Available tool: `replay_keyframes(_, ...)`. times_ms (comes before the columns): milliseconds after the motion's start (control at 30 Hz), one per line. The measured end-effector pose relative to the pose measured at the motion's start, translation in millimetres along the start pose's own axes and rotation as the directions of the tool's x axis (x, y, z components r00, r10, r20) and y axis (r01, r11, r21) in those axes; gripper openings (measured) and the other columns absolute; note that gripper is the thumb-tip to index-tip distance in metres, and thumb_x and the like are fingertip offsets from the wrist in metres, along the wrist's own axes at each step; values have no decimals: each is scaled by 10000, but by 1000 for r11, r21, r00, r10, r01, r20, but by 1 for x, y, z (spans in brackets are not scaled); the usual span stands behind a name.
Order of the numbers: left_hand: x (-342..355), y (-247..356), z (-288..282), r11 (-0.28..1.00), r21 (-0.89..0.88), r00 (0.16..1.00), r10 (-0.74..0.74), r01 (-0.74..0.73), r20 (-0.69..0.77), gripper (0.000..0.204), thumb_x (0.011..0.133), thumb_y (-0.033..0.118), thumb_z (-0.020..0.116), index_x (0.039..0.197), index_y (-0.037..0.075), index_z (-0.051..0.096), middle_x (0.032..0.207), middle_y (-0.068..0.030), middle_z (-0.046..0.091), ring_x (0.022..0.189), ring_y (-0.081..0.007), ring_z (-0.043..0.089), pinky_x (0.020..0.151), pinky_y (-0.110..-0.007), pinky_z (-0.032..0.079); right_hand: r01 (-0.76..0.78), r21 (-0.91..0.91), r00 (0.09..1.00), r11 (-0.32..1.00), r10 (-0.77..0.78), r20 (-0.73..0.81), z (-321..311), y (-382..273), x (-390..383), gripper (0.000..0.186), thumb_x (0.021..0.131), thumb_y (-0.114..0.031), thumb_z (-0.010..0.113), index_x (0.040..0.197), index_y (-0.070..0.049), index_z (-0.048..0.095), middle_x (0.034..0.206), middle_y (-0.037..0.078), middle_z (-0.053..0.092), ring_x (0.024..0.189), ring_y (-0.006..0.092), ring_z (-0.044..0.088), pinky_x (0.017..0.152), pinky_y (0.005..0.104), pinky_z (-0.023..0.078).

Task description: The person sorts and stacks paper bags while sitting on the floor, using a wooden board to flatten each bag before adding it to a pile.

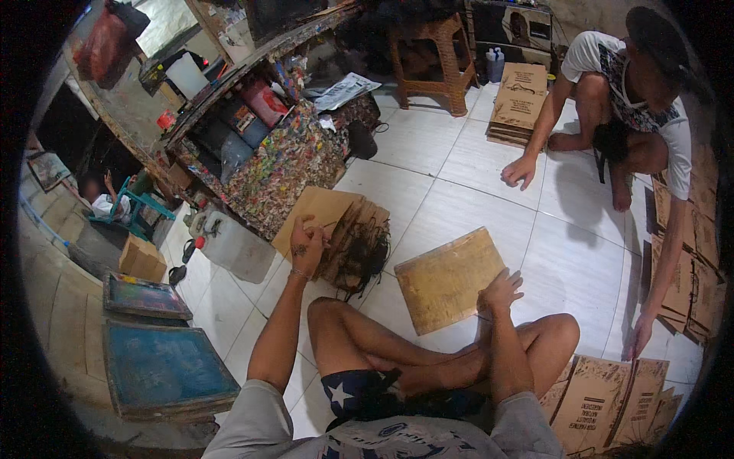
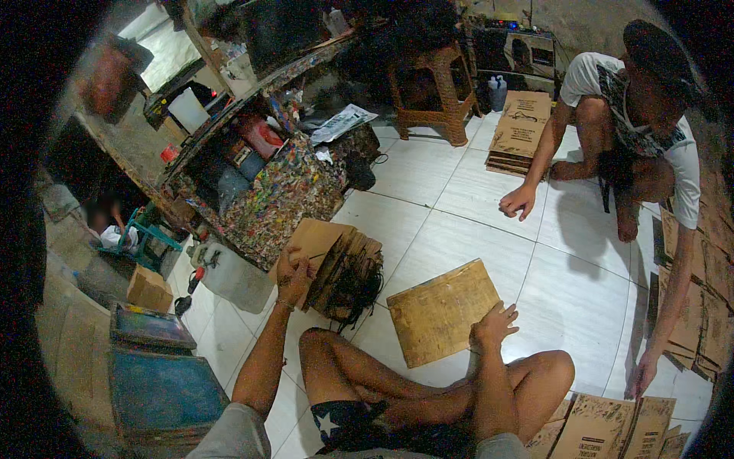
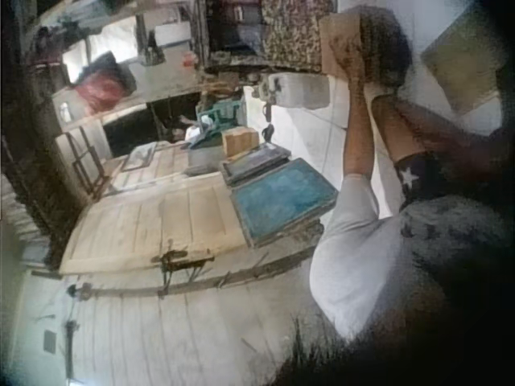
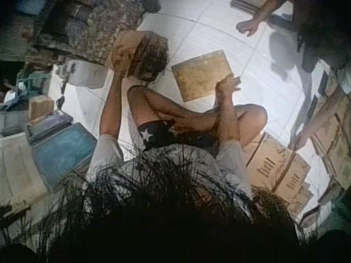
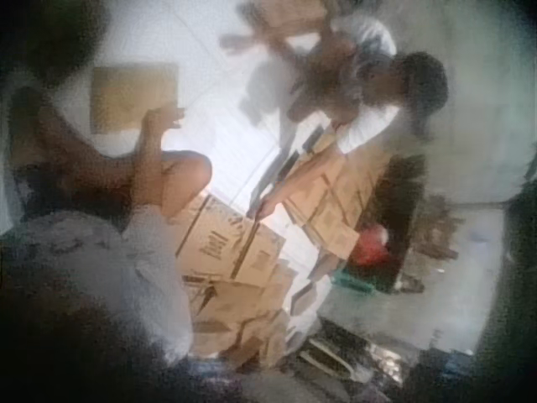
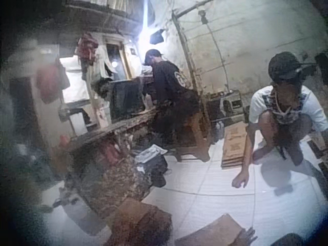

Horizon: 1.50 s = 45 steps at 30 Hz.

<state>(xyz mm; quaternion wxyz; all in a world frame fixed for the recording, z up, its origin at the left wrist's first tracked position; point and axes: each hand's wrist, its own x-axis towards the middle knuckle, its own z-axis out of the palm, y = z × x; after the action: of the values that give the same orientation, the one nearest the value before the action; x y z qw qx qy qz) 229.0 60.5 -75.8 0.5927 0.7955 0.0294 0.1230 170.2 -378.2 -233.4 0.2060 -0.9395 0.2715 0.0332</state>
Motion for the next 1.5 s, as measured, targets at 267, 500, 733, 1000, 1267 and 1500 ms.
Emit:
replay_keyframes(267, -21, 67, -18, 465, 727, 862, 240, -505, 446, 447, 863, 320, 673, 1250, 122, 572, 1041, -117, 660, 911, -189, 643, 828, -362, 521, -33, 38, 993, 999, 29, 118, 2, 16, 7, 906, 605, -285, 853, 1335, -65, 362, 1411, 212, 319, 1323, 407, 298, 954, 643, 346)
replay_keyframes(500, -48, -44, -40, 417, 909, 919, -355, -9, 172, 1097, 612, 712, 700, 1440, 104, 317, 1417, -160, 415, 1276, -320, 406, 1060, -391, 313, 35, -22, 995, 999, -33, 97, 52, 36, 27, 986, 655, -360, 816, 1428, -59, 284, 1443, 256, 291, 1329, 446, 289, 993, 648, 330)
replay_keyframes(733, -29, -92, -42, 485, 863, 921, -257, -140, 294, 978, 623, 680, 683, 1342, 58, 451, 1364, -176, 469, 1283, -310, 422, 1061, -383, 336, -76, -198, 986, 977, 103, 131, 6, 15, 12, 1056, 570, -371, 881, 1400, -60, 306, 1363, 210, 370, 1278, 365, 377, 964, 569, 411)
replay_keyframes(1000, -45, -66, -58, 561, 827, 939, -298, 29, 169, 530, 831, 469, 560, 1155, 51, 590, 1050, -211, 643, 1036, -352, 597, 920, -417, 447, -99, -162, 995, 982, 102, 11, -26, 2, -30, 869, 486, -391, 908, 1163, -26, 505, 1207, 216, 514, 1156, 365, 507, 920, 529, 444)
replay_keyframes(1267, -132, -87, -64, 357, 849, 915, 251, -390, 315, 362, 910, 397, 464, 1015, 72, 581, 962, -220, 624, 926, -387, 599, 811, -485, 462, 47, 881, 846, 470, -488, 216, -7, 31, 17, 181, 752, -50, 676, 902, 27, 611, 840, 56, 643, 721, 156, 598, 622, 310, 480)
replay_keyframes(1500, -159, -76, -15, 503, 769, 899, 38, -395, 437, 313, 923, 304, 460, 1007, 24, 572, 977, -259, 605, 892, -407, 598, 741, -480, 486, 86, 993, 834, 75, -552, -31, -99, 9, -35, 331, 784, -39, 596, 1099, 42, 529, 930, 55, 610, 779, 141, 560, 708, 252, 462)
